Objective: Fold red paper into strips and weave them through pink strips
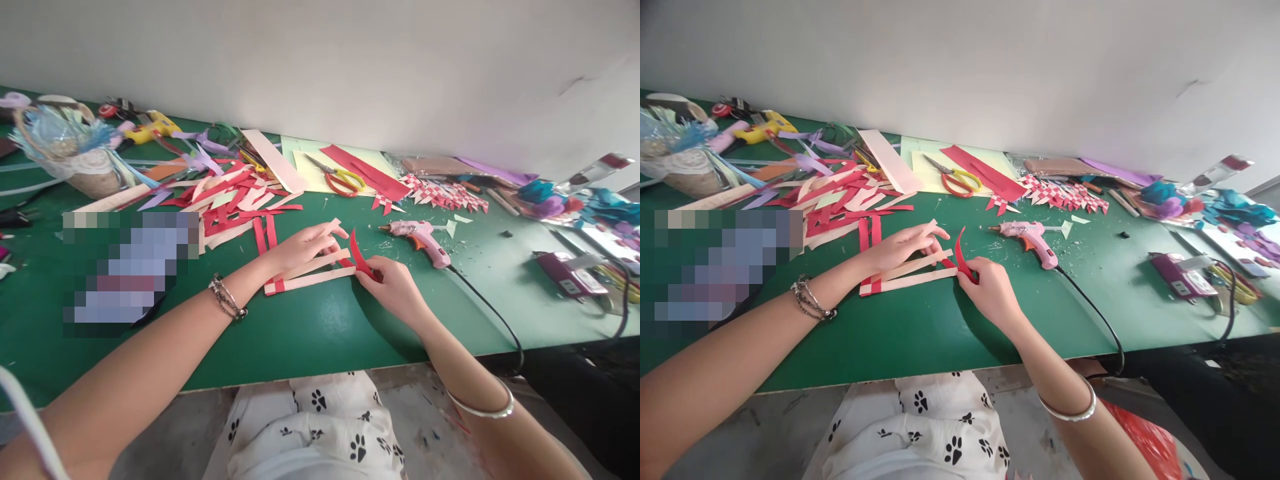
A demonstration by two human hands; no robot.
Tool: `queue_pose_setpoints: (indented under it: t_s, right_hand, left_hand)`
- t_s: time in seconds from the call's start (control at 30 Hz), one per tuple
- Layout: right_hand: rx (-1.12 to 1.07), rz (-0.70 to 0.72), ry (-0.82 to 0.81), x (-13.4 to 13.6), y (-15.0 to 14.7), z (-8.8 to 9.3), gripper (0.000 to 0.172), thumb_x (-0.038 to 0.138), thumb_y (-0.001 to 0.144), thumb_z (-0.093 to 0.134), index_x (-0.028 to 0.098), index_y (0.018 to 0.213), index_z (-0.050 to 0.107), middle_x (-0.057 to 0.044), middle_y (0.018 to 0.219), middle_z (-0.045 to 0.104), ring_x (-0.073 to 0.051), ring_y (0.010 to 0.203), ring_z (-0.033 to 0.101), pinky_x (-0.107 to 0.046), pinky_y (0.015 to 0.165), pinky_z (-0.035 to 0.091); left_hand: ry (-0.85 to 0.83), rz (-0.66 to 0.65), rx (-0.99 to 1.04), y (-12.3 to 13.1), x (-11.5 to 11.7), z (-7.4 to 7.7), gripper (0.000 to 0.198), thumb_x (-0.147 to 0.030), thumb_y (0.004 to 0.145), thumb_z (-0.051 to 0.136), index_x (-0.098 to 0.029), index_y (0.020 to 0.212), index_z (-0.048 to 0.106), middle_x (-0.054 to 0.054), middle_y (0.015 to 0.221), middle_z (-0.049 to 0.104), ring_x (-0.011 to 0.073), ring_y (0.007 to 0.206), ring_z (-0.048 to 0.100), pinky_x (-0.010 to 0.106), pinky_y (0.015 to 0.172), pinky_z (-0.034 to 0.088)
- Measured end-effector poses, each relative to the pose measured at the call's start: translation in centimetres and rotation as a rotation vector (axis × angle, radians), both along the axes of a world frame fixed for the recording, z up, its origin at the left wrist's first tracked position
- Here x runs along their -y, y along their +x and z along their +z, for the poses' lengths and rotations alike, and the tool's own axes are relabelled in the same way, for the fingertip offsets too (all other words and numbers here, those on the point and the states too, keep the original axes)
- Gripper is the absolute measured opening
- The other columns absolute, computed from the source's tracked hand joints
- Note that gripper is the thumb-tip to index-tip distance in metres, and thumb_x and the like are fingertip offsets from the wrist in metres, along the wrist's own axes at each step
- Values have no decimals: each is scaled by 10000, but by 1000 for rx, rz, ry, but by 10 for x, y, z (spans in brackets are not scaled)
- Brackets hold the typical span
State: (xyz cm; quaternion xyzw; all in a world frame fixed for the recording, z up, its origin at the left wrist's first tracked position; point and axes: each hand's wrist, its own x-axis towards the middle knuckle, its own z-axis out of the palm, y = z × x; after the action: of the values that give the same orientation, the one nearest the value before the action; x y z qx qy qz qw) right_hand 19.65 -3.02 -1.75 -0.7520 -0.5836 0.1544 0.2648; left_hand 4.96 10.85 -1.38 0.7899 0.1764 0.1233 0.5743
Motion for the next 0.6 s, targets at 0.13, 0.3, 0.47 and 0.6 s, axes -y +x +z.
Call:
queue_pose_setpoints:
  t_s: [0.13,0.3,0.47,0.6]
  right_hand:
    - [-62,-16,-36,1,1,1,226,249,755,502,191,550,425,42,521,347,-103,500,293,-239,490,242]
    - [-159,-13,-78,0,1,3,254,301,772,505,181,554,458,38,520,405,-99,506,316,-239,496,252]
    - [-244,-15,-71,0,2,3,231,306,766,520,168,581,522,18,563,503,-105,531,400,-237,517,306]
    - [-354,-3,-94,0,2,2,153,290,759,522,165,768,609,13,620,536,-116,559,452,-235,529,365]
  left_hand:
    - [-46,-11,20,0,-1,3,342,-332,895,260,-156,1111,457,39,892,596,154,804,571,312,790,422]
    - [-23,-11,13,-1,-2,-2,340,-361,848,440,-193,1143,439,17,897,600,159,849,572,305,784,430]
    - [-60,-62,52,-1,-6,-7,388,-315,805,526,-191,1164,445,20,925,584,157,890,562,293,782,435]
    - [-127,15,74,-1,-10,-6,343,-288,819,499,-190,1147,480,4,870,561,144,849,570,301,801,425]
